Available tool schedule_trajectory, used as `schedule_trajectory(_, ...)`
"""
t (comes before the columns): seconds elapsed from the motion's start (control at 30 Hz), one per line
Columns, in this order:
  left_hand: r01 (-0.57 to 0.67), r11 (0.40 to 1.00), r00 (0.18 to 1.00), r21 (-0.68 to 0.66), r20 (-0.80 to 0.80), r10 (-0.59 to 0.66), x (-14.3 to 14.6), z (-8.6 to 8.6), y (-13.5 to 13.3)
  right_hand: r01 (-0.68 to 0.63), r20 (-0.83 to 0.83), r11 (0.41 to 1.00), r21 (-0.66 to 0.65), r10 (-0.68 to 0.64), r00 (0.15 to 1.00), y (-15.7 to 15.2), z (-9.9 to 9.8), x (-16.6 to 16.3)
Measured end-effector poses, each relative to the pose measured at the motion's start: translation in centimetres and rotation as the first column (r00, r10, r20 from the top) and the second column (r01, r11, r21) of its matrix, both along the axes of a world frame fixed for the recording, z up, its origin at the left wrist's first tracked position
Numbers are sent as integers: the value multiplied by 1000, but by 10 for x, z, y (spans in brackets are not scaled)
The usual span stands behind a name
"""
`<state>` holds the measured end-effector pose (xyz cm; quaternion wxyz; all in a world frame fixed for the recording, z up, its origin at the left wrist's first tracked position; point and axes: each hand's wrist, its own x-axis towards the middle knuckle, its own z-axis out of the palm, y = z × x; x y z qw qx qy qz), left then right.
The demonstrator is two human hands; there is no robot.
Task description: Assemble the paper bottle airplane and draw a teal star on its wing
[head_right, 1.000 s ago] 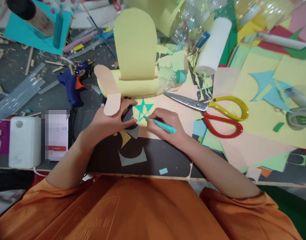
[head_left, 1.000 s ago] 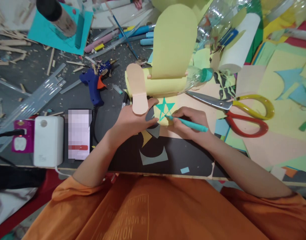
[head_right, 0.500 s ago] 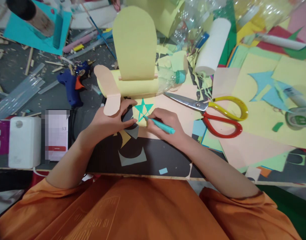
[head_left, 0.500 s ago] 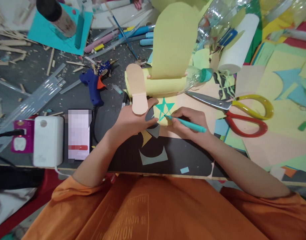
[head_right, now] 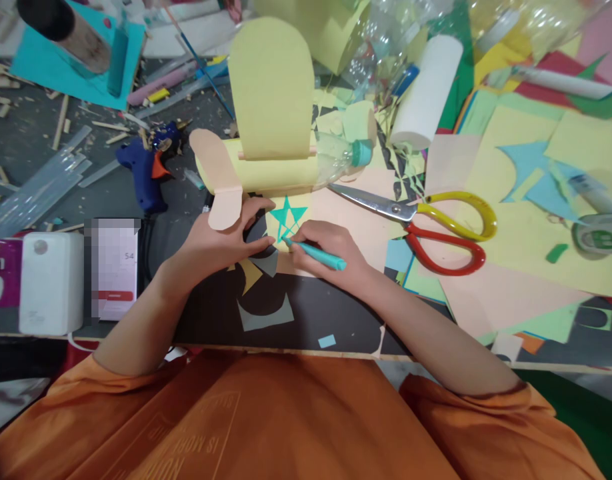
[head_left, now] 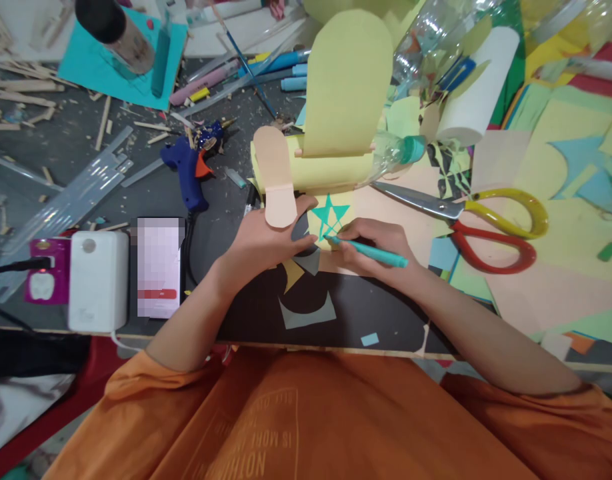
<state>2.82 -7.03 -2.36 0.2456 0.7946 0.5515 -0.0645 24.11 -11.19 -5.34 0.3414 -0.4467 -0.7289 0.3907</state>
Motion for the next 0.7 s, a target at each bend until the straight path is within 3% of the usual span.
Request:
schedule_trajectory(0.13, 6, 1000, 1000, 0, -8, -6, 0, 1, 0, 81, 19, 997, 20, -81, 997, 0, 0, 0)
schedule_trajectory(0.27, 16, 1000, 1000, -6, -3, -16, 0, 0, 0, -66, 18, 996, 57, 65, 998, 0, -2, 0)
schedule_trajectory(0.43, 10, 1000, 1000, 4, -7, -10, 0, -1, 1, 39, 34, 997, 59, -41, 999, 1, -3, 0)
schedule_trajectory(0.6, 5, 1000, 1000, -12, -4, -6, 1, 1, 0, -48, 18, 997, 68, 47, 999, 1, -3, 0)
schedule_trajectory(0.7, 0, 1000, 1000, -17, -7, 0, 1, 1, 1, 58, 7, 996, 61, -58, 998, 1, -3, -1)
